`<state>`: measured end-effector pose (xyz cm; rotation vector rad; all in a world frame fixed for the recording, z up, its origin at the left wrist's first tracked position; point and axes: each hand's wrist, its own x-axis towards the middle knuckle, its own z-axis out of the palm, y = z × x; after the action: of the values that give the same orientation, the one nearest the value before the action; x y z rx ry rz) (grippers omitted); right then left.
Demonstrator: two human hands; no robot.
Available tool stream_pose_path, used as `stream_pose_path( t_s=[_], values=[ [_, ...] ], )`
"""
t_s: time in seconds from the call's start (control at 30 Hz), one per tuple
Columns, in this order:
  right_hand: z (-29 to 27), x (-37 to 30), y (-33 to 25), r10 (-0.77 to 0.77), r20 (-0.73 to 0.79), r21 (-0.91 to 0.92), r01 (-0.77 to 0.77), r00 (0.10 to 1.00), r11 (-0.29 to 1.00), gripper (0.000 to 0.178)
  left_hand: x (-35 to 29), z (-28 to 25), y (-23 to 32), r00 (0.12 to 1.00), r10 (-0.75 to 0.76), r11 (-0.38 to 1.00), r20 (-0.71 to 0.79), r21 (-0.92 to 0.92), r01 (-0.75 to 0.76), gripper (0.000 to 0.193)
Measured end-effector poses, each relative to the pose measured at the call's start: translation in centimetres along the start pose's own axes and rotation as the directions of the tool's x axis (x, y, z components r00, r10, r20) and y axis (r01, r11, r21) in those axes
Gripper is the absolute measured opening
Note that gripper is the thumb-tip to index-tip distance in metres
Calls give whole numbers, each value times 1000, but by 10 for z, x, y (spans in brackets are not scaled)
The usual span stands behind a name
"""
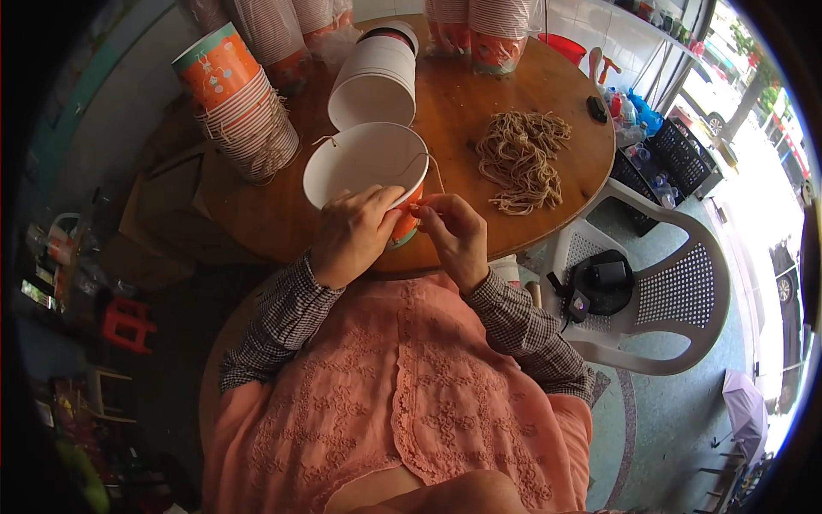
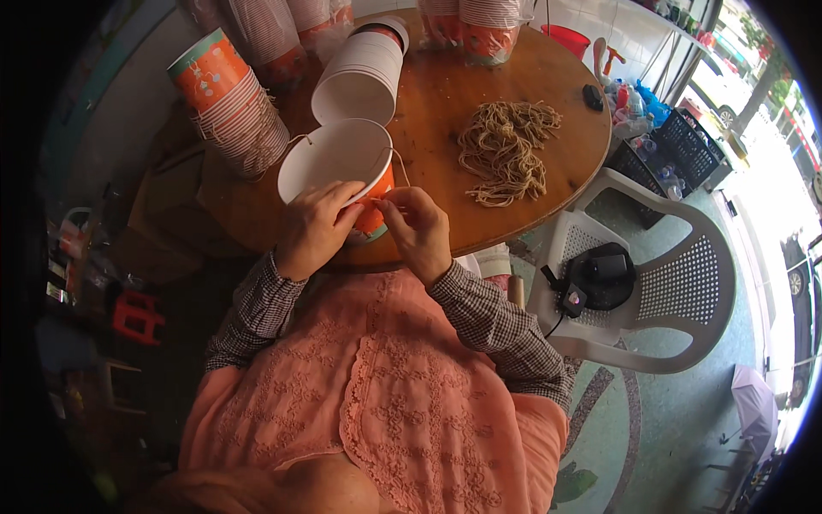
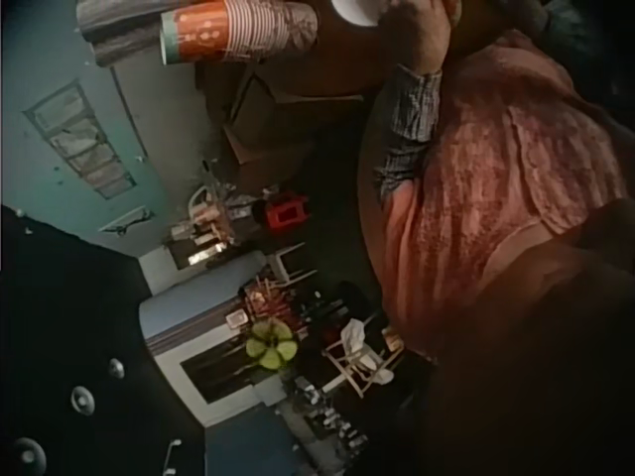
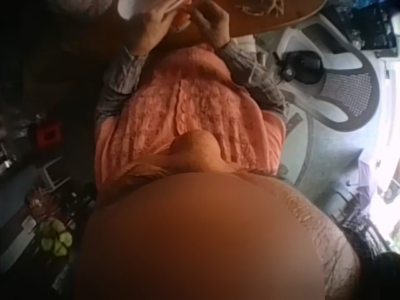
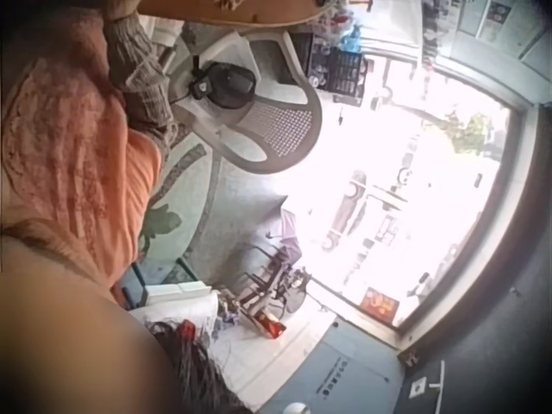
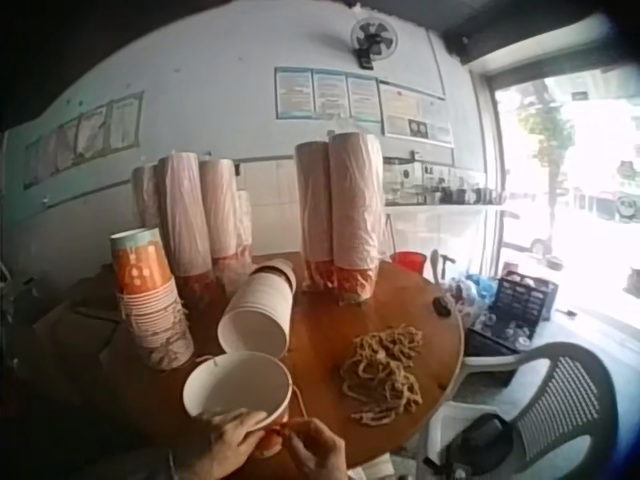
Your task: The recorder is threading rope handles through holes in paper buckets and tying knots to secure them.
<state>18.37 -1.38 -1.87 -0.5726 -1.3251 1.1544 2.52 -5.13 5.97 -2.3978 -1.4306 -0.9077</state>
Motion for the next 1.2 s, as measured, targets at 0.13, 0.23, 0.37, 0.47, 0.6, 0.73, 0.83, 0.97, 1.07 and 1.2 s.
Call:
stream_pose_path(
  t_s=[0.13,0.23,0.37,0.47,0.6,0.73,0.83,0.97,1.07,1.2],
  values=[
    [-1,1,2,5,0,-56,-5,1000,998,9,2,0,2,1000,2,1000,5,-1,-2,24],
    [0,2,1,-26,-4,-130,25,1000,991,8,2,1,2,1000,12,1000,-16,3,-12,24],
    [4,2,-12,-121,23,-308,122,992,944,7,1,1,1,1000,11,1000,-21,-7,-11,25],
    [7,3,-14,-126,18,-325,125,992,938,7,0,0,2,1000,-2,1000,-10,3,2,25],
    [10,2,-13,-144,13,-295,142,989,945,8,1,1,4,1000,11,1000,-22,11,-11,23],
    [11,2,-16,-173,40,-375,175,984,910,10,2,0,2,999,26,999,33,30,-27,13],
    [8,3,-19,-84,74,-368,106,994,924,11,2,-3,1,999,35,999,30,-9,-34,8],
    [-8,8,-34,-169,110,-530,202,979,823,12,-2,-3,-1,1000,13,998,17,-63,-12,9],
    [-16,25,-45,-378,190,-695,396,906,600,14,-5,0,-5,999,-10,999,-34,-41,8,8],
    [-3,48,-54,-537,334,-681,592,775,432,13,-10,7,-22,992,-18,988,-121,-152,0,9]
  ],
)
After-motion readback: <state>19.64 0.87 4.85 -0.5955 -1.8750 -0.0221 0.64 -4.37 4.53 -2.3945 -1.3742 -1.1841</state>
